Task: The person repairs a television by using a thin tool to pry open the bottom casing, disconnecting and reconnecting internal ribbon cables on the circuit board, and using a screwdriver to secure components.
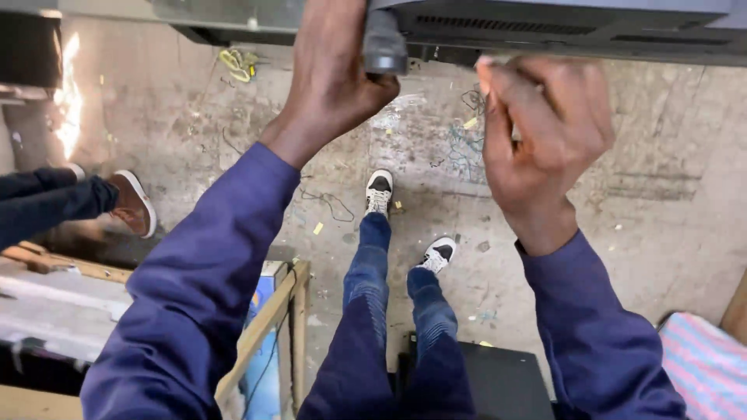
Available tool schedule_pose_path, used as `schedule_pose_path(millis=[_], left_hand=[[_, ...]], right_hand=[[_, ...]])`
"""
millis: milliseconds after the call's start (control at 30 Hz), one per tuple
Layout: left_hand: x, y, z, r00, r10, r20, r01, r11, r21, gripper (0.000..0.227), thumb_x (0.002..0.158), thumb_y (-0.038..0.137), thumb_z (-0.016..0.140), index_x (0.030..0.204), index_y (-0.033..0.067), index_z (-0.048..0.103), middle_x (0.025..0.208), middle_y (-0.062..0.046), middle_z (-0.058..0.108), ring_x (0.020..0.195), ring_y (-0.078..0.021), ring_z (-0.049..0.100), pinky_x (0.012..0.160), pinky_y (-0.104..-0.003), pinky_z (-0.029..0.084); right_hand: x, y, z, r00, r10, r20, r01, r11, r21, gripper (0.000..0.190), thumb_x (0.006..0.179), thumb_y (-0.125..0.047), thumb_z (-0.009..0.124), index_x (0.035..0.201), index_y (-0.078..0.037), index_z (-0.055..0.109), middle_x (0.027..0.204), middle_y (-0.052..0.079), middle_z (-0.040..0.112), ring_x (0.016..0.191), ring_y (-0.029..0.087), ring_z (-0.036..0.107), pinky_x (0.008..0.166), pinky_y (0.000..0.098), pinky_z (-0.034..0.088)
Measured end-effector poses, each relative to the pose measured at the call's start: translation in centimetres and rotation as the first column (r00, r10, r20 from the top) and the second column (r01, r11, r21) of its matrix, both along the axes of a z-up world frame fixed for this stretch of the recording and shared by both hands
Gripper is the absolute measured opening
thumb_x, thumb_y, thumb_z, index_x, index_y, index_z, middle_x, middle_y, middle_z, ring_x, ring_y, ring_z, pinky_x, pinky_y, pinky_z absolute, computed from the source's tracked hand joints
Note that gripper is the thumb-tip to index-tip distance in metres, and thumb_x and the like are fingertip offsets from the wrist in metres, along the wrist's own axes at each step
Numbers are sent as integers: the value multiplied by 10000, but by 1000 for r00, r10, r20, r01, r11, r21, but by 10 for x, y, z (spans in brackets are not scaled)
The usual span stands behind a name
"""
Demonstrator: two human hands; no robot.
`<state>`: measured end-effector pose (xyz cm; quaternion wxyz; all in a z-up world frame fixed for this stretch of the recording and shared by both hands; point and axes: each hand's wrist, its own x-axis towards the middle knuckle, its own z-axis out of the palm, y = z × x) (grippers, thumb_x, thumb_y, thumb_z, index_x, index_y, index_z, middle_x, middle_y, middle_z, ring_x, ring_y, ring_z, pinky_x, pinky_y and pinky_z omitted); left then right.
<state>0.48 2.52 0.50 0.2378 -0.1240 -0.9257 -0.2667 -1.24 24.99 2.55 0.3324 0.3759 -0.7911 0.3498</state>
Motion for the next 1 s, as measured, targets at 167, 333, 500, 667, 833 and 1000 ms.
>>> schedule_pose_path(millis=[167,333,500,667,833,1000], left_hand=[[1,2,-7,998,52,-23,-51,998,20,417,597,-22,595,986,43,459,851,-162,443,697,-370,403,549,-459,276],[-4,5,-8,995,95,-42,-92,994,55,481,589,-5,682,1017,67,474,895,-142,501,725,-353,448,544,-447,317],[-5,6,-8,993,94,-69,-88,991,97,483,588,-26,688,1013,78,484,880,-125,495,708,-331,428,550,-434,299],[-6,7,-11,990,121,-69,-115,989,91,495,585,-17,668,1040,68,491,905,-149,513,742,-368,462,567,-452,328],[-7,8,-12,989,124,-86,-115,988,104,480,563,-15,654,1004,69,485,872,-138,508,714,-371,444,565,-450,307],[-9,9,-14,987,139,-78,-130,985,112,476,547,8,658,985,75,484,868,-127,521,724,-370,461,570,-451,321]], right_hand=[[-3,-27,15,999,51,-4,-51,998,22,108,1024,4,686,981,83,745,942,168,612,809,312,567,675,404,449],[-9,-37,11,998,22,-54,-20,998,54,91,1006,12,712,930,58,727,897,160,620,772,293,569,653,393,424],[-11,-40,7,995,1,-98,5,998,59,112,994,-18,709,905,40,747,872,137,639,759,263,574,634,370,423],[-7,-45,13,993,26,-113,-19,998,57,83,918,129,726,850,86,744,832,164,670,701,272,618,598,366,460],[-5,-41,16,999,10,-46,-4,993,122,95,882,118,686,854,44,739,843,132,661,697,253,557,585,363,382],[-4,-40,29,997,7,80,-20,986,166,102,949,50,686,927,50,785,827,116,664,723,241,589,596,356,387]])
